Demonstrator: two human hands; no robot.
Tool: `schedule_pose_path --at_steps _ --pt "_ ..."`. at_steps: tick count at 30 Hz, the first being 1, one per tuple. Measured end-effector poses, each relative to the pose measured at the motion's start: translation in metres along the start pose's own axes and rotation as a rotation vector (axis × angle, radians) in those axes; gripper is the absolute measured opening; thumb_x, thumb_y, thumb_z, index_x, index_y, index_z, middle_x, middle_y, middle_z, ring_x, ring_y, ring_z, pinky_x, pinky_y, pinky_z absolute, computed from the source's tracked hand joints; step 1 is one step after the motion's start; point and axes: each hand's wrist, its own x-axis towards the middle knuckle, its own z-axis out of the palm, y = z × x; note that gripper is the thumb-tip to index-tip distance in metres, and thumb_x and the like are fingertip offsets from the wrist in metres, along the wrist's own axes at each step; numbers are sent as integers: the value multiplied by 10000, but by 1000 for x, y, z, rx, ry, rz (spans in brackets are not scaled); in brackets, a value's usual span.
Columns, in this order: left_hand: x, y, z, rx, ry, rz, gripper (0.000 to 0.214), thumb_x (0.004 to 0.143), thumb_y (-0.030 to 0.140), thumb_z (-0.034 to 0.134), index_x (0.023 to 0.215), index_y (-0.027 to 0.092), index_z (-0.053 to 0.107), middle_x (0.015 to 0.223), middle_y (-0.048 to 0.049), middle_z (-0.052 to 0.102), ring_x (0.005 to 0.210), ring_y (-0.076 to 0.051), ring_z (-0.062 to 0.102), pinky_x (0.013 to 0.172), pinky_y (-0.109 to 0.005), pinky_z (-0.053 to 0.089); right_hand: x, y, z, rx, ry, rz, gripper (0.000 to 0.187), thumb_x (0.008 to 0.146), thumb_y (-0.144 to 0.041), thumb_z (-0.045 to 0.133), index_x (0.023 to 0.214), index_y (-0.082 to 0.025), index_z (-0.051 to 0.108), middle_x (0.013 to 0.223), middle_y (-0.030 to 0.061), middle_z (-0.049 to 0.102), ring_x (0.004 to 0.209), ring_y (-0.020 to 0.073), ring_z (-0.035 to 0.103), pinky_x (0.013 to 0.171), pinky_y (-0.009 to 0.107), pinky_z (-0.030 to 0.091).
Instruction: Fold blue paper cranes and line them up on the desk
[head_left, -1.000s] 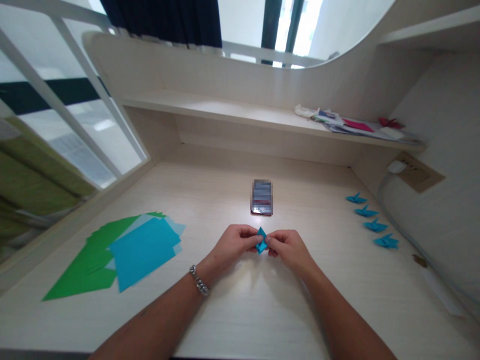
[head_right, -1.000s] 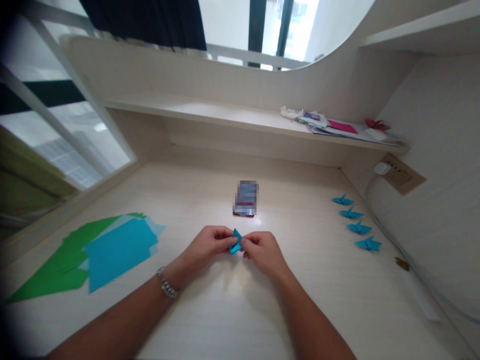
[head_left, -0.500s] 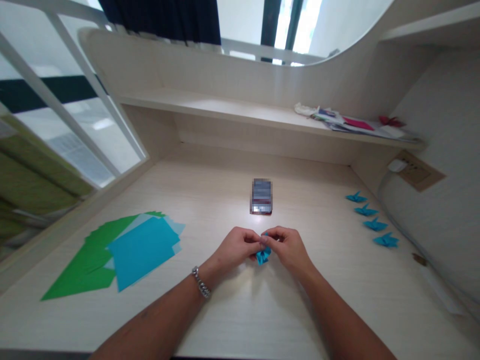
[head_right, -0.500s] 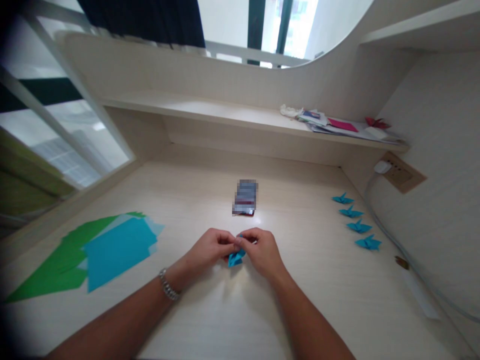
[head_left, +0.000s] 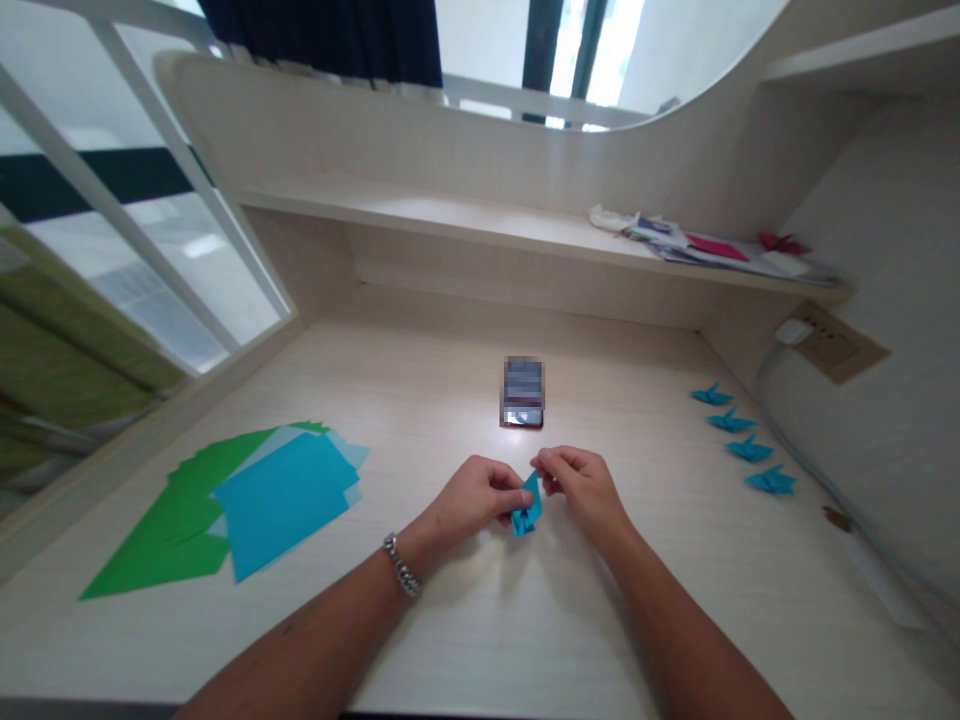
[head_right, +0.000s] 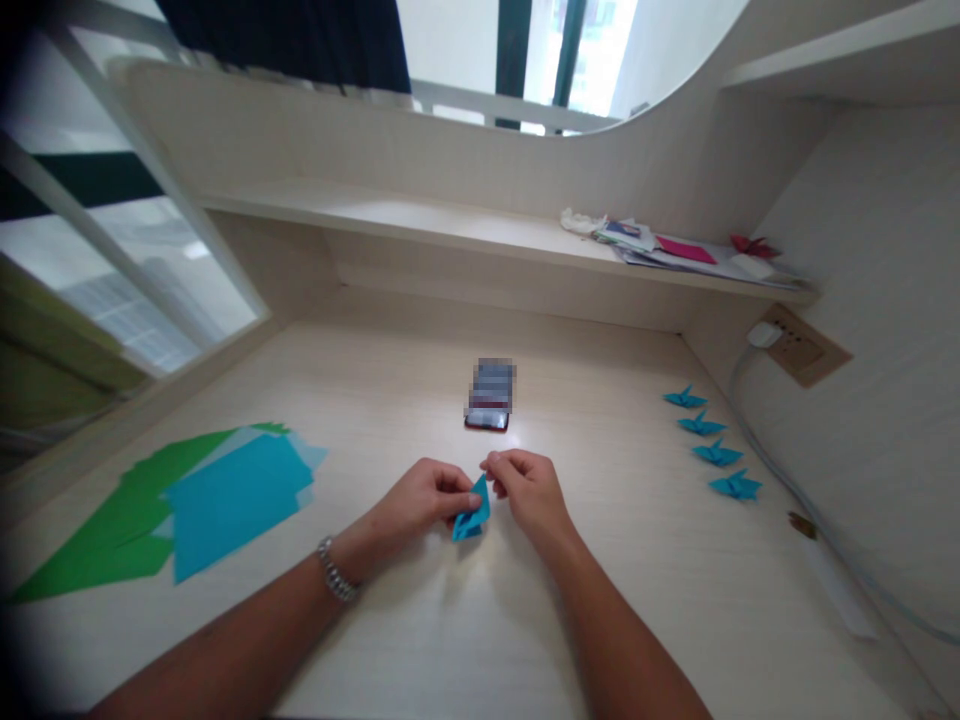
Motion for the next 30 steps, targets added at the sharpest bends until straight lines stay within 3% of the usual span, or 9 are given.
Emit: schedule_pose_path --at_steps 3,8,12,18,21,24,27,30 --pt "0 0 0 12 11 3 128 682 236 717 616 129 692 523 -22 624 469 -119 537 490 -241 424 1 -1 -3 -26 20 -42 353 813 -467 587 772 -142 718 635 39 645 534 126 526 520 250 426" --pt "0 0 -1 36 32 26 149 686 244 720 599 128 685 515 -18 614 467 -113 528 491 -236 411 -4 -1 -1 -248 -65 -126 157 749 -324 686 745 -171 721 706 35 688 665 164 601 608 265 455" --pt "1 0 -1 30 41 61 133 701 245 716 643 125 706 563 -32 640 502 -115 542 518 -241 426 -4 1 0 -270 -24 -181 193 805 -342 632 769 -183 734 742 38 699 704 170 614 641 275 459" --pt "1 3 -2 -19 157 173 116 736 220 691 770 120 737 716 -75 709 636 -156 621 610 -269 493 2 12 0 -115 -64 -83 280 749 -375 689 940 -171 707 884 72 723 773 190 649 645 282 496" --pt "1 5 -2 -82 220 204 175 744 225 698 873 111 732 818 -102 732 733 -191 666 688 -306 532 3 15 3 -13 -97 -12 292 707 -366 723 909 -156 700 827 70 724 709 184 651 609 279 501" --pt "1 5 -2 -154 256 199 276 714 245 742 952 109 709 921 -118 732 796 -213 683 754 -343 548 2 13 4 16 -31 17 273 699 -384 724 834 -147 708 735 54 706 636 165 628 589 275 499" --pt "3 2 -1 -265 204 184 344 701 264 763 1001 113 685 953 -118 722 816 -207 681 766 -348 549 2 9 4 35 47 13 278 686 -397 733 811 -150 709 698 43 695 620 160 617 589 277 498" --pt "4 -1 0 -354 120 144 427 717 277 756 1094 111 641 757 -65 704 653 -158 656 637 -303 543 2 7 4 34 94 -19 267 685 -395 738 786 -151 702 645 26 672 572 144 587 554 263 473"
